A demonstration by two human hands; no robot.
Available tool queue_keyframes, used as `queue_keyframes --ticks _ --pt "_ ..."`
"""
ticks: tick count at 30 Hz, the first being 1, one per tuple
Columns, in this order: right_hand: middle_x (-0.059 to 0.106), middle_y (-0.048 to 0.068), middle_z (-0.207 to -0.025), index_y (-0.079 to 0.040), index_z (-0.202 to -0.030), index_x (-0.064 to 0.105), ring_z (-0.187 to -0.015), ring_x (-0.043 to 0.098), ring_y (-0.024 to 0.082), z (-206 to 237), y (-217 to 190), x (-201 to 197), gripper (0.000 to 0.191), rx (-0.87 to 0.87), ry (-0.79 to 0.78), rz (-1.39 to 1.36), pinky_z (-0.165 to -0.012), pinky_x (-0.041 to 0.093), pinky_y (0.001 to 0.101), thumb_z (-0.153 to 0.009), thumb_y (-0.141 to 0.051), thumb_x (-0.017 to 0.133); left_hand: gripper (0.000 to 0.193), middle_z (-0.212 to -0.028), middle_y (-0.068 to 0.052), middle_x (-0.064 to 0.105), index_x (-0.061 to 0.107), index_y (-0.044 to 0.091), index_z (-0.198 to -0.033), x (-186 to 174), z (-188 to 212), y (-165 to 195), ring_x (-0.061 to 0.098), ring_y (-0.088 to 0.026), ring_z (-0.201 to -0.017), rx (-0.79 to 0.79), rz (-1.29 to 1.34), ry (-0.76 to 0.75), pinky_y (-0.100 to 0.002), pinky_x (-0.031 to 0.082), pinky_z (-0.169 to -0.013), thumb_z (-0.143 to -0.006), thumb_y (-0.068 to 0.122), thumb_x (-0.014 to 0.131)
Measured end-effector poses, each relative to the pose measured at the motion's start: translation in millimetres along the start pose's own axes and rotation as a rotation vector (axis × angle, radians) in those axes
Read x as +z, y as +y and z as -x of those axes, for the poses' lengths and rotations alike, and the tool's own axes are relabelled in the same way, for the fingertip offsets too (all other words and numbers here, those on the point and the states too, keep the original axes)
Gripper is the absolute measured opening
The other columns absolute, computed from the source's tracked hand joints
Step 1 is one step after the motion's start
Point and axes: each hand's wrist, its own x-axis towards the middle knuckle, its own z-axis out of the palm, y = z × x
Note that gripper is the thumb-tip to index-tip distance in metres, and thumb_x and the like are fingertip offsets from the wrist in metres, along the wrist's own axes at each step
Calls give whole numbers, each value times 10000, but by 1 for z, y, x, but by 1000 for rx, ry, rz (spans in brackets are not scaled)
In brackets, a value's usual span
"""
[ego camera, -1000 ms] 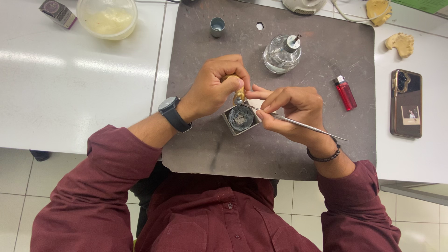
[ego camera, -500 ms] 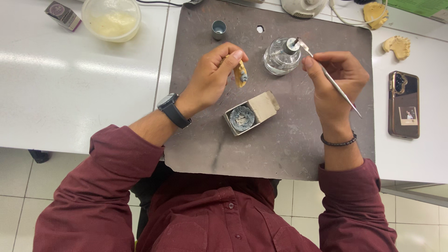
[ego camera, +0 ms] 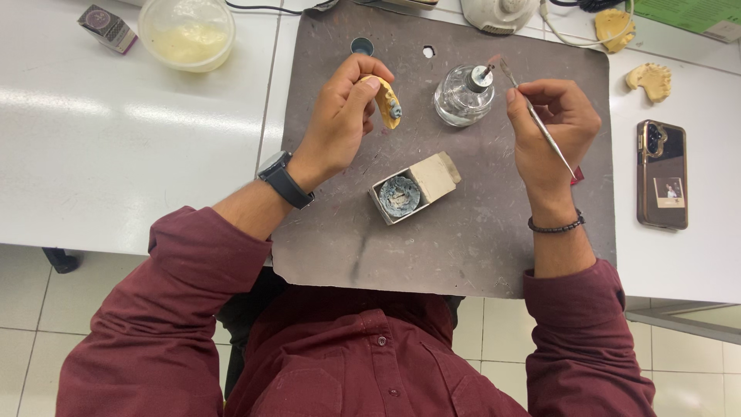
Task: The person holds a dental model with a metal framework in one hand and uses a metal spatula tool to apply and shape blue wax on the framework. They periodically dip the tool tip into a small box of blue material or near a glass alcohol lamp and continue sculpting the wax on the model.
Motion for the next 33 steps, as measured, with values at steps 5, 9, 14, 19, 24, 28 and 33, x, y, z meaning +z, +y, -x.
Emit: queue_keyframes --ticks 5,9,14,19,24,28,33 --pt "730 94 -1022 23 -1132 687 -933 735 129 2 -1 0 102 8 -17 4 -811 611 223 -1087 21 778 207 -909 71 522 620 105 -1184 2 1 -1 420 0 -745 18 -24 1 -173 422 -583 -1119 230 468" --pt "728 92 -1028 20 -1136 679 -934 732 123 2 -1 0 112 34 -11 -13 -814 610 218 -1086 14 779 212 -870 69 519 633 101 -1231 2 2 -3 416 1 -695 57 -23 -20 -179 414 -592 -1138 237 501" --pt "718 91 -1035 17 -1136 675 -944 724 113 2 -4 0 122 36 -23 -9 -812 603 207 -1092 4 788 210 -924 60 581 635 94 -1231 3 3 -3 463 1 -702 91 -66 -13 -183 423 -602 -1131 236 517" --pt "736 88 -996 -15 -1027 669 -966 738 171 -2 -23 -5 140 78 -186 -171 -904 611 286 -1021 -16 809 212 -1026 24 636 652 73 -1235 3 2 -3 565 -46 -891 205 -174 23 -222 493 -788 -1144 213 521" --pt "729 14 -780 -88 -757 648 -1094 772 262 4 -57 5 187 -120 -768 -147 -1174 480 524 -825 -33 813 203 -1060 -1 661 660 59 -1214 4 1 -3 621 -80 -975 228 -202 85 -252 523 -879 -1134 189 527" --pt "704 -19 -716 -95 -724 654 -1095 775 244 10 -75 17 164 -121 -839 -89 -1196 446 559 -780 -41 798 204 -1065 -2 672 658 59 -1211 3 2 -2 638 -75 -975 232 -229 85 -249 535 -874 -1130 191 525" --pt "717 -15 -740 -83 -735 662 -1077 774 237 10 -79 20 153 -151 -835 -51 -1179 469 548 -760 -34 804 206 -1069 -9 673 661 58 -1212 4 1 -2 638 -80 -978 236 -235 78 -250 536 -877 -1131 190 526"
